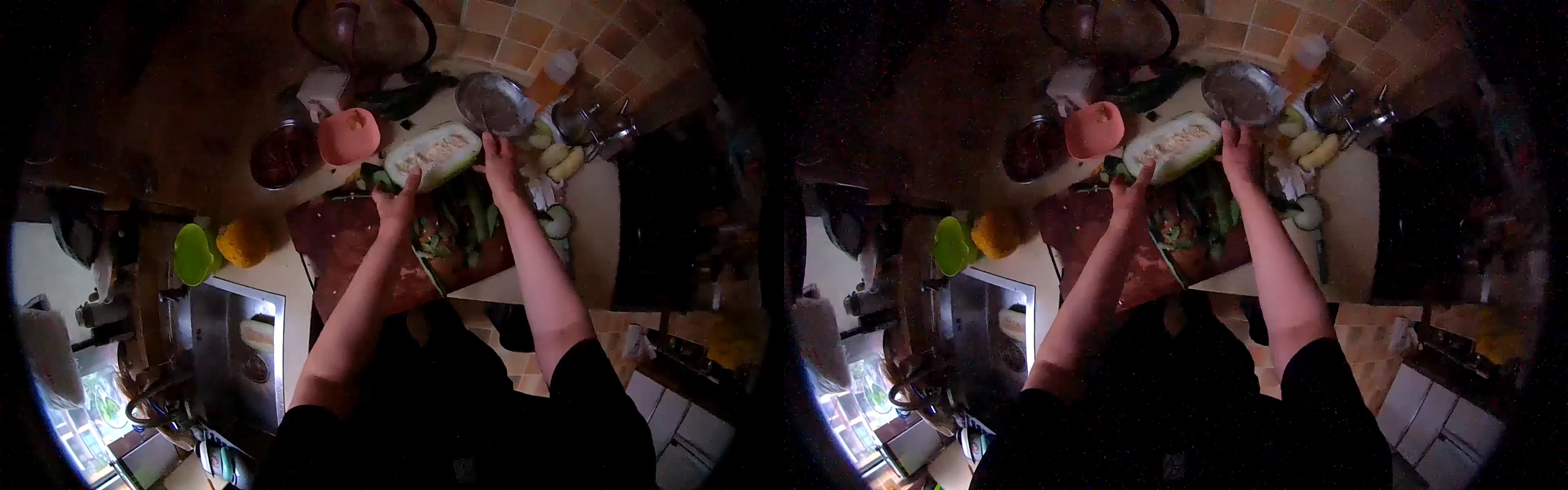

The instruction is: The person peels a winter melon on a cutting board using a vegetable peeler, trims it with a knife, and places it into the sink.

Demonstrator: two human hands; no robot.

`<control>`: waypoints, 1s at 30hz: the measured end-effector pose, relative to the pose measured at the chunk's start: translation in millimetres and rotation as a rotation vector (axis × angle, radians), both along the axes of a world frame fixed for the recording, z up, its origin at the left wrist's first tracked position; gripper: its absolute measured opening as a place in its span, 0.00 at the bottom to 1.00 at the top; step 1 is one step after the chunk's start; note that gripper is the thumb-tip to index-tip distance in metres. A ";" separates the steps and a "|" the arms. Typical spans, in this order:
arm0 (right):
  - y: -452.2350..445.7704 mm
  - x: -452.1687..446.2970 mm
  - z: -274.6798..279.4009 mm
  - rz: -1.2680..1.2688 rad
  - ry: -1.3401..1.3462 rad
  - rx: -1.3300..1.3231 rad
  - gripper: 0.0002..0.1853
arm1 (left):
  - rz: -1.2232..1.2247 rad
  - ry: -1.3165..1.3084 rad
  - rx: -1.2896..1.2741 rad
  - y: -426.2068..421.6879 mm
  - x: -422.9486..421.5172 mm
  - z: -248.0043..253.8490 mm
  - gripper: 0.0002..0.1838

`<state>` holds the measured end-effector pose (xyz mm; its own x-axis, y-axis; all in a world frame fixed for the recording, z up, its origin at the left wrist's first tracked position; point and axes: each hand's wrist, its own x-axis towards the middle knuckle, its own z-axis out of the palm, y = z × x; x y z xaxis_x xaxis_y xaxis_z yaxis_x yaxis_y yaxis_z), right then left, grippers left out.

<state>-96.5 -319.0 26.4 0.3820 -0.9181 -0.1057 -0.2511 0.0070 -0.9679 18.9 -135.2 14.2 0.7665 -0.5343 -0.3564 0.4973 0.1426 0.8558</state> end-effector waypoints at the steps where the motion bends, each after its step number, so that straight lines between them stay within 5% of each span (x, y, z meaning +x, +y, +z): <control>1: -5.3 6.3 -6.9 -0.002 -0.051 0.081 0.32 | 0.007 0.048 0.062 -6.9 2.1 -10.7 0.42; 8: 12.4 -0.4 9.8 0.105 -0.161 0.236 0.34 | -0.011 0.307 0.027 9.0 1.3 16.7 0.39; 10: 30.0 -5.4 0.4 0.077 -0.155 0.235 0.35 | 0.034 0.131 0.002 33.7 28.7 -33.1 0.37; 12: 61.1 -16.1 26.9 0.172 -0.165 0.321 0.36 | 0.066 -0.128 0.077 62.5 37.0 -19.7 0.38; 14: 101.3 -16.4 43.7 0.180 -0.199 0.386 0.36 | 0.053 -0.095 0.086 87.7 36.2 54.4 0.34; 20: 191.2 -5.6 16.7 0.184 -0.358 0.587 0.24 | -0.019 -0.371 -0.084 144.3 87.4 32.0 0.29; 24: 212.9 1.3 -1.6 0.315 -0.279 0.332 0.24 | -0.231 -0.436 -0.065 158.4 104.9 40.2 0.30; 30: 250.4 9.3 -3.4 0.392 0.002 -0.178 0.24 | -0.054 -0.385 -0.015 161.9 106.7 -9.5 0.30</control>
<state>-87.1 -68.5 22.9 0.7052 -0.7079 0.0405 -0.2032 -0.2565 -0.9449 125.6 26.6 4.7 0.8131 -0.5808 -0.0397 0.1469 0.1387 0.9794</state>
